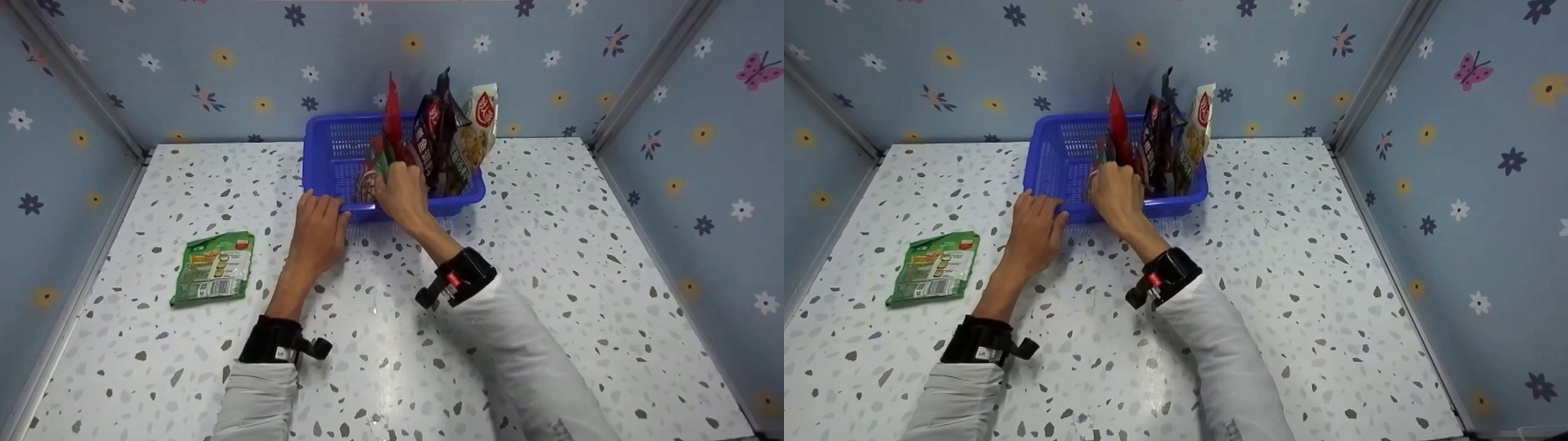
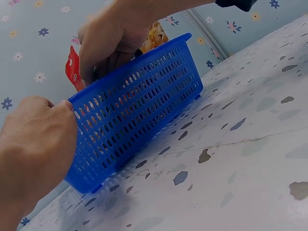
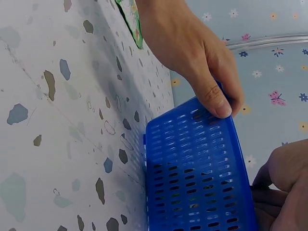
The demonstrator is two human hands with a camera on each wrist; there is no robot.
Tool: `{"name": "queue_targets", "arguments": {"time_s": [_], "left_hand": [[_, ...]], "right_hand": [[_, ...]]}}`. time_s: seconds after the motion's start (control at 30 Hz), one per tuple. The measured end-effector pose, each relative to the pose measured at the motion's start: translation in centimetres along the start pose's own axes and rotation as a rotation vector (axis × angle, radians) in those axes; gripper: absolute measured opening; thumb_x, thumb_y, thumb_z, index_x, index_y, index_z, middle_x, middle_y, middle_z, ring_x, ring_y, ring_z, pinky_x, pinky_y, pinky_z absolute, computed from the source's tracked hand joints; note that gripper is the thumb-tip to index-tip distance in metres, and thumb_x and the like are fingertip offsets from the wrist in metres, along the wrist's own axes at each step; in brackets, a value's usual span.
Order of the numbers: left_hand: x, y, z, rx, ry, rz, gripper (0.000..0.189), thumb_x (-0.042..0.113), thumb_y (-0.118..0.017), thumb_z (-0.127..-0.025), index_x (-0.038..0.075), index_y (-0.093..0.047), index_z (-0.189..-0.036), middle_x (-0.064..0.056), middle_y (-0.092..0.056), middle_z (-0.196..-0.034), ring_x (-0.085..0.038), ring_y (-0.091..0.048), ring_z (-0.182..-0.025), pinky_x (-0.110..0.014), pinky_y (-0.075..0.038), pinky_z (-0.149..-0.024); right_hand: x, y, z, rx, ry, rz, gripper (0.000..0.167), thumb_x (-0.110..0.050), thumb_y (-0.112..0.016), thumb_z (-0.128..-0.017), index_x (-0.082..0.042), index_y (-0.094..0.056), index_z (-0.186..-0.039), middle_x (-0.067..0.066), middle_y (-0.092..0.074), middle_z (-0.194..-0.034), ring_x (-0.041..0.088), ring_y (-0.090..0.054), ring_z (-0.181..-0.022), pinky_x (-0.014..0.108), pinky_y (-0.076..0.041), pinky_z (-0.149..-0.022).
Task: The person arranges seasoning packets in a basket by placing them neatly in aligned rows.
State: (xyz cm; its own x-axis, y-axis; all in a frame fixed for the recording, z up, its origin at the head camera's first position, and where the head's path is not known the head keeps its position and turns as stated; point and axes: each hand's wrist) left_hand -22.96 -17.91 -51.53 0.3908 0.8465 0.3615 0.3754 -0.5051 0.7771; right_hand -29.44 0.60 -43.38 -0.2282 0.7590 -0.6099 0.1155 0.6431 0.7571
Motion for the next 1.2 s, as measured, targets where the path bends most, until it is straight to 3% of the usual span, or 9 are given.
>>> {"name": "queue_targets", "arguments": {"time_s": [0.23,0.4,0.5,0.6,0.67,0.77,0.9,1.03,1.2], "left_hand": [[0.0,0.0,0.0,0.012,-0.006,-0.004,0.039,0.026,-0.047,-0.121,-0.005,-0.068,-0.130,-0.025,-0.073,-0.123,-0.045,-0.064,-0.123,-0.061,-0.031,-0.139],[0.0,0.0,0.0,0.022,-0.012,-0.003,0.038,0.026,-0.047,-0.121,-0.004,-0.068,-0.129,-0.024,-0.072,-0.121,-0.045,-0.064,-0.122,-0.061,-0.032,-0.138],[0.0,-0.1,0.0,0.016,-0.009,-0.001,0.038,0.026,-0.047,-0.121,-0.004,-0.068,-0.130,-0.024,-0.072,-0.121,-0.045,-0.063,-0.122,-0.061,-0.031,-0.139],[-0.1,-0.1,0.0,0.009,0.000,0.003,0.035,0.023,-0.050,-0.120,-0.004,-0.068,-0.130,-0.024,-0.072,-0.122,-0.045,-0.063,-0.123,-0.060,-0.031,-0.139],[-0.1,-0.1,0.0,0.009,0.004,0.006,0.031,0.021,-0.053,-0.119,-0.004,-0.068,-0.130,-0.024,-0.072,-0.122,-0.045,-0.064,-0.122,-0.060,-0.031,-0.139],[-0.1,0.0,0.0,0.008,0.006,0.006,0.029,0.019,-0.056,-0.118,-0.004,-0.069,-0.130,-0.024,-0.072,-0.122,-0.044,-0.064,-0.122,-0.060,-0.031,-0.139],[-0.1,0.0,0.0,-0.005,0.009,-0.001,0.034,0.023,-0.051,-0.120,-0.003,-0.068,-0.132,-0.024,-0.073,-0.124,-0.044,-0.064,-0.123,-0.060,-0.031,-0.139],[-0.1,0.1,0.0,-0.013,0.015,-0.006,0.038,0.026,-0.047,-0.121,-0.003,-0.068,-0.133,-0.024,-0.072,-0.125,-0.044,-0.063,-0.125,-0.060,-0.030,-0.140],[0.0,0.1,0.1,-0.011,0.017,-0.008,0.039,0.027,-0.048,-0.121,-0.004,-0.068,-0.134,-0.024,-0.072,-0.125,-0.044,-0.063,-0.126,-0.060,-0.029,-0.140]], "right_hand": [[0.8,0.6,0.2,-0.009,0.017,0.010,0.039,-0.023,-0.071,-0.111,-0.014,-0.058,-0.075,-0.002,-0.049,-0.064,0.016,-0.052,-0.055,0.029,-0.040,-0.050],[1.3,1.3,0.6,0.012,0.086,0.043,0.046,-0.029,-0.073,-0.110,-0.015,-0.055,-0.070,-0.004,-0.043,-0.060,0.016,-0.049,-0.054,0.030,-0.037,-0.051],[1.8,1.9,1.1,0.034,0.145,0.058,0.041,-0.030,-0.072,-0.110,-0.010,-0.062,-0.076,-0.001,-0.047,-0.062,0.019,-0.050,-0.055,0.032,-0.037,-0.051],[2.6,2.9,1.8,0.067,0.226,0.060,0.033,-0.031,-0.071,-0.111,-0.003,-0.074,-0.093,0.007,-0.063,-0.068,0.023,-0.059,-0.058,0.036,-0.045,-0.053],[3.5,3.8,2.3,0.083,0.301,0.045,0.032,-0.029,-0.071,-0.111,0.002,-0.078,-0.107,0.014,-0.075,-0.080,0.029,-0.069,-0.066,0.041,-0.056,-0.059],[5.2,4.8,3.2,0.084,0.440,0.022,0.034,-0.025,-0.071,-0.111,0.005,-0.077,-0.124,0.022,-0.083,-0.108,0.038,-0.080,-0.094,0.050,-0.067,-0.084],[7.4,5.4,4.0,0.052,0.594,0.047,0.038,-0.025,-0.071,-0.112,0.005,-0.073,-0.134,0.024,-0.077,-0.132,0.042,-0.073,-0.125,0.056,-0.061,-0.111],[8.9,4.9,4.3,0.046,0.685,0.167,0.042,-0.030,-0.069,-0.114,0.003,-0.072,-0.139,0.022,-0.075,-0.138,0.041,-0.070,-0.131,0.054,-0.057,-0.120],[10.0,4.0,4.7,0.008,0.690,0.286,0.045,-0.033,-0.063,-0.117,0.002,-0.070,-0.145,0.021,-0.076,-0.141,0.040,-0.071,-0.134,0.055,-0.055,-0.122]]}}
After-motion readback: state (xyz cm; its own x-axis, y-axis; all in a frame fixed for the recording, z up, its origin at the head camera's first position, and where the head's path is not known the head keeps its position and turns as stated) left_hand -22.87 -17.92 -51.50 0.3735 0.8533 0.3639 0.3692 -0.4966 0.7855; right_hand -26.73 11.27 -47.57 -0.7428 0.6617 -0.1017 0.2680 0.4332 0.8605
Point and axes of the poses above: each hand's wrist, its own z-axis away from the middle knuckle, its own y-axis out of the back of the hand, x = y × z
